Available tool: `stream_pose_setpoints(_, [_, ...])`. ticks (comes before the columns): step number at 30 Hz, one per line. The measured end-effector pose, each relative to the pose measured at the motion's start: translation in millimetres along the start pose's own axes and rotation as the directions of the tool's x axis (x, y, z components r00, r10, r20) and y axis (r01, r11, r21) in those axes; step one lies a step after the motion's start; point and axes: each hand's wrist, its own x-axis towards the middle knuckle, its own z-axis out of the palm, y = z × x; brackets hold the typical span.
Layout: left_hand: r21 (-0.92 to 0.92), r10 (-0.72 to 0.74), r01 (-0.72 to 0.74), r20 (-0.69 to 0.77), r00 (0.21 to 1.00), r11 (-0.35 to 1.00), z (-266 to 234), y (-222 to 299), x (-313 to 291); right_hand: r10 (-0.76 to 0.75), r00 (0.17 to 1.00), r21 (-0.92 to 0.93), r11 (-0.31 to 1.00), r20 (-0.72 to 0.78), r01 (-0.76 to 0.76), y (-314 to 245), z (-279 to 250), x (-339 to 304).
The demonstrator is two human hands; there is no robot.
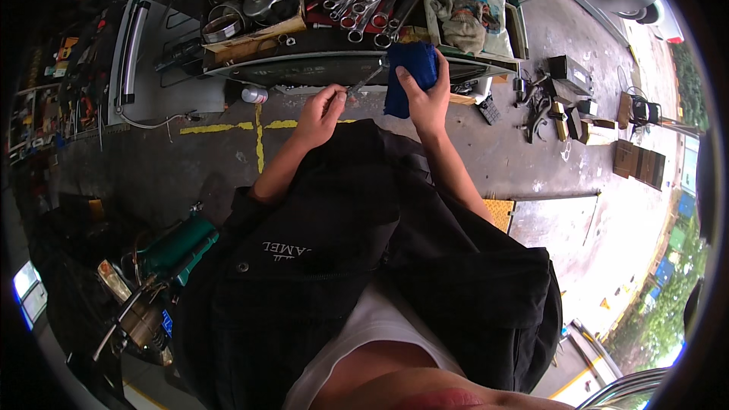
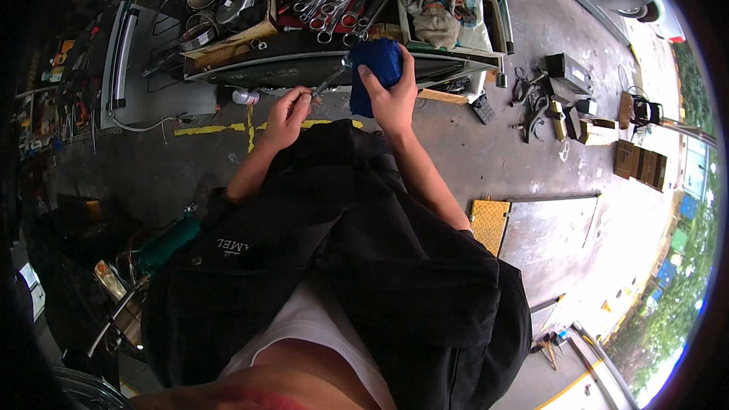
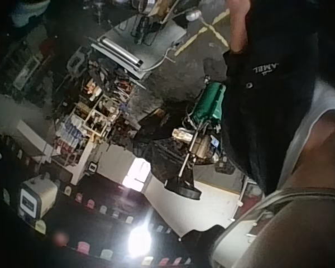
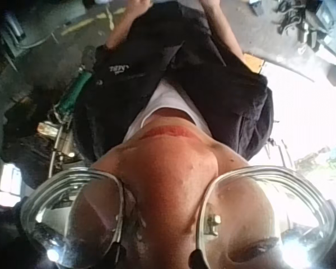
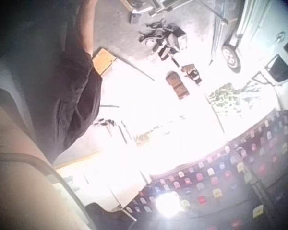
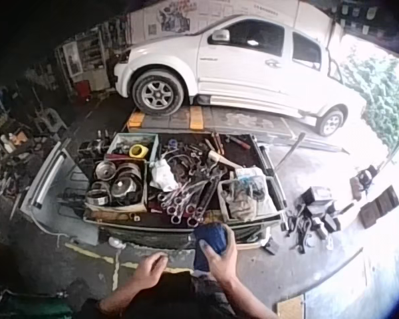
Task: The person repeatedly picks up wrenches from a cluttered tool cart, wipes each with a blue cloth, and places them back. The person handles multiple wrenches one at a time, using the cloth to clean the metal surfaces.
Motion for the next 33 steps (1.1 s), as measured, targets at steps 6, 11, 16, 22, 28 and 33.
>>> stream_pose_setpoints(6, [-0.135, 0.015, -0.011, 0.028, 0.999, 0.991, 10, 9, 1, 0.383, 0.891, 0.544, 0.707, 0.242, -0.452, -6, 6, -5])
stream_pose_setpoints(11, [-0.286, 0.019, -0.01, 0.027, 0.999, 0.958, 15, 3, -1, 0.434, 0.849, 0.637, 0.571, 0.3, -0.517, -2, 9, -6])
stream_pose_setpoints(16, [-0.232, 0.07, -0.062, 0.025, 0.997, 0.971, 14, 5, 1, 0.357, 0.908, 0.471, 0.776, 0.22, -0.419, -15, 6, -10])
stream_pose_setpoints(22, [0.332, 0.274, -0.28, 0.067, 0.959, 0.901, 19, 11, 4, 0.048, 0.955, 0.204, 0.973, 0.292, -0.111, 12, 21, -17])
stream_pose_setpoints(28, [0.597, 0.235, -0.282, 0.157, 0.959, 0.751, -1, 29, 10, -0.042, 0.954, -0.132, 0.988, 0.298, 0.085, -8, 16, -15])
stream_pose_setpoints(33, [0.544, 0.416, -0.369, 0.04, 0.909, 0.754, -10, 59, 14, -0.145, 0.894, -0.39, 0.862, 0.423, 0.324, -11, 16, -10])
